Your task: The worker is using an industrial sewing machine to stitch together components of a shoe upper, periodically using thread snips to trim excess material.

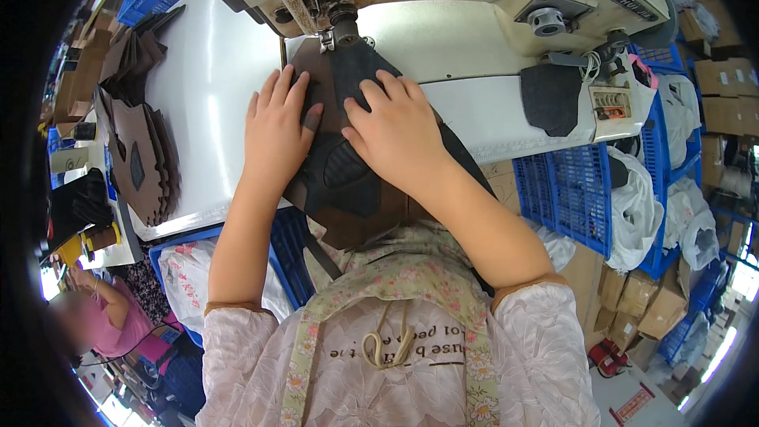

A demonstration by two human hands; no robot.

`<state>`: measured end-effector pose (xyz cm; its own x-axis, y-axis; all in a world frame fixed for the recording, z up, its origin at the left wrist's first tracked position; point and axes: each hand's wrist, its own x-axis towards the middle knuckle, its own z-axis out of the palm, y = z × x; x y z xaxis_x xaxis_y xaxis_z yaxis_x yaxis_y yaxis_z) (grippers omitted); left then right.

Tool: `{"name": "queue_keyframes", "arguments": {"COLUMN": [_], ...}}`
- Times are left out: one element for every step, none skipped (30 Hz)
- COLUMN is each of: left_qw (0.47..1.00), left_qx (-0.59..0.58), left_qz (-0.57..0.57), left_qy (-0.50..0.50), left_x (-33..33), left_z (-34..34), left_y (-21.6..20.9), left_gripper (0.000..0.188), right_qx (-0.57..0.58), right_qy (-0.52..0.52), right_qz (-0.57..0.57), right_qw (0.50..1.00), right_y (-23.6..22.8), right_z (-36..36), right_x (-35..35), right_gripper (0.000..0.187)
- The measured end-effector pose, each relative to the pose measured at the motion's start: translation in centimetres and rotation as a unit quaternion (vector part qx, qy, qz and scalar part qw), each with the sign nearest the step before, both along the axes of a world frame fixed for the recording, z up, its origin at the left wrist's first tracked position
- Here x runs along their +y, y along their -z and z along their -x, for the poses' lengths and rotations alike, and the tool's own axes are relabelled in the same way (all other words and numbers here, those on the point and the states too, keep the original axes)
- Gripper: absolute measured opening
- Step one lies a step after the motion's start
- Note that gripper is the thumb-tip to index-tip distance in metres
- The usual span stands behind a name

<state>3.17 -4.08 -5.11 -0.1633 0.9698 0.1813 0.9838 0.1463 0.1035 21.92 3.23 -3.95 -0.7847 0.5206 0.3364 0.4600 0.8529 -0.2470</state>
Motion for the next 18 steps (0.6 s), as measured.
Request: {"name": "queue_keyframes", "arguments": {"left_qw": [0.999, 0.999, 1.0, 0.999, 1.0, 0.999, 0.999, 0.999, 0.999, 0.998, 0.998, 0.998, 0.997, 0.997, 0.996, 0.996, 0.996, 0.996], "left_qx": [-0.03, -0.029, -0.029, -0.028, -0.028, -0.028, -0.029, -0.029, -0.03, -0.032, -0.032, -0.046, -0.059, -0.057, -0.071, -0.084, -0.081, -0.087], "left_qz": [0.013, 0.011, -0.001, -0.012, -0.013, -0.016, -0.019, -0.019, -0.028, -0.038, -0.038, -0.041, -0.045, -0.047, -0.035, -0.026, -0.031, -0.029], "left_qy": [-0.009, -0.011, -0.001, 0.009, 0.007, 0.011, 0.015, 0.014, 0.021, 0.028, 0.028, 0.031, 0.034, 0.034, 0.027, 0.02, 0.02, 0.02], "left_x": [-0.2, -0.3, -0.4, -0.5, -0.5, -0.4, -0.3, -0.3, -0.2, -0.1, 0.1, 0.3, 0.4, 0.5, 0.5, 0.7, 0.8, 0.8], "left_z": [0.0, 0.1, 0.2, 0.3, 0.4, 0.5, 0.5, 0.7, 0.8, 1.0, 1.0, 1.0, 1.0, 1.0, 0.9, 1.0, 1.1, 1.3], "left_y": [0.0, 0.2, 0.5, 0.8, 1.0, 1.1, 1.1, 1.2, 1.2, 1.3, 1.3, 1.2, 1.1, 1.0, 0.9, 0.8, 0.7, 0.8], "left_gripper": [0.049, 0.049, 0.05, 0.051, 0.051, 0.051, 0.052, 0.052, 0.051, 0.051, 0.051, 0.051, 0.05, 0.05, 0.05, 0.05, 0.05, 0.05], "right_qx": [0.004, 0.004, 0.002, 0.0, 0.0, -0.001, -0.003, -0.003, -0.006, -0.009, -0.008, -0.008, -0.006, -0.004, -0.006, -0.007, -0.004, -0.003], "right_qy": [-0.003, -0.005, -0.005, -0.005, -0.006, -0.01, -0.013, -0.014, -0.014, -0.014, -0.014, -0.013, -0.012, -0.012, -0.012, -0.011, -0.011, -0.011], "right_qz": [0.0, -0.003, -0.007, -0.01, -0.011, -0.013, -0.014, -0.014, -0.016, -0.018, -0.018, -0.019, -0.02, -0.022, -0.021, -0.022, -0.027, -0.029], "right_qw": [1.0, 1.0, 1.0, 1.0, 1.0, 1.0, 1.0, 1.0, 1.0, 1.0, 1.0, 1.0, 1.0, 1.0, 1.0, 1.0, 1.0, 1.0], "right_y": [0.1, 0.3, 0.4, 0.5, 0.5, 0.5, 0.5, 0.5, 0.5, 0.5, 0.6, 0.6, 0.6, 0.5, 0.6, 0.5, 0.6, 0.6], "right_z": [0.0, 0.0, 0.0, 0.0, 0.0, 0.0, -0.1, 0.0, 0.1, 0.1, 0.1, 0.1, 0.1, 0.2, 0.2, 0.3, 0.4, 0.5], "right_x": [-0.1, -0.2, -0.2, -0.2, 0.0, 0.1, 0.1, 0.2, 0.2, 0.3, 0.4, 0.5, 0.6, 0.6, 0.6, 0.8, 0.9, 1.0], "right_gripper": [0.034, 0.034, 0.033, 0.032, 0.032, 0.032, 0.033, 0.033, 0.033, 0.033, 0.033, 0.034, 0.034, 0.034, 0.034, 0.034, 0.034, 0.034]}}
